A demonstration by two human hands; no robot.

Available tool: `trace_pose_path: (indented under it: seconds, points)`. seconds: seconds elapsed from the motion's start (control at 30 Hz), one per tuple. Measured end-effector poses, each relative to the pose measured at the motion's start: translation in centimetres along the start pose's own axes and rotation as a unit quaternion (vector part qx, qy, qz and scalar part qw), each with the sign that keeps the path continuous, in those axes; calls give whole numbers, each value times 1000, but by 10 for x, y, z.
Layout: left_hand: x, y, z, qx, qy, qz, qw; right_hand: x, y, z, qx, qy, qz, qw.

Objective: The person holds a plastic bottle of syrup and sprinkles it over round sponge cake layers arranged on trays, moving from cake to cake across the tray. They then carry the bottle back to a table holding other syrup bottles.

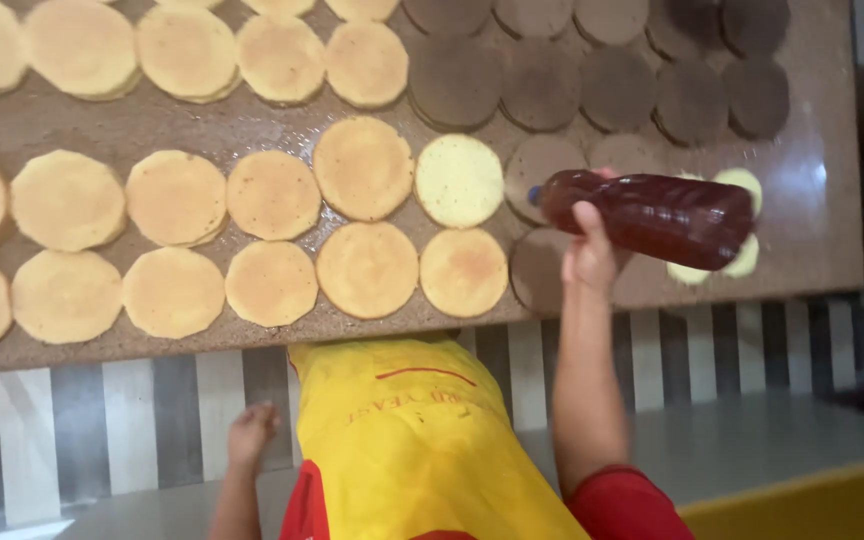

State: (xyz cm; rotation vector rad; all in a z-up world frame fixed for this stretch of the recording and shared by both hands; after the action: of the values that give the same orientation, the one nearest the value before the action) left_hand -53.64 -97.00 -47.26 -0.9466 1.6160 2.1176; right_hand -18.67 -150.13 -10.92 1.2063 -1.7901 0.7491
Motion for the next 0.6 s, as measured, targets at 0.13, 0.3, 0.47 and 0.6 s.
trace_pose_path:
  seconds: [0.13, 0.3, 0.47, 0.6]
  points:
    - [55, 64, -25, -53, 40, 98, 993, -15, -18, -7, 43, -15, 3, 999]
    - [156, 144, -46, -125, 64, 220, 965, -1, -58, -8, 61, 56, 9, 997]
    - [185, 161, -58, -140, 39, 253, 957, -45, -78, -45, 111, -13, -57, 992]
    - [191, 167, -65, -173, 57, 269, 946, -33, -56, -26, 199, -11, -55, 978]
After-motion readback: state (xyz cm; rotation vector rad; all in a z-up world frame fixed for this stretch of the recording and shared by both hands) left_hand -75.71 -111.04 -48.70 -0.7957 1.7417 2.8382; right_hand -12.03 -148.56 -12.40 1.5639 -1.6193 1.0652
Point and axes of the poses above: each hand's wrist, its own y-axis away from the middle knuckle, its own z-axis out of the back of the hand, x = y × z, the point moved 6 cm from there along -y, towards the middle knuckle, and after that the axes turned 5 degrees about -z, right-handed, at the moved point
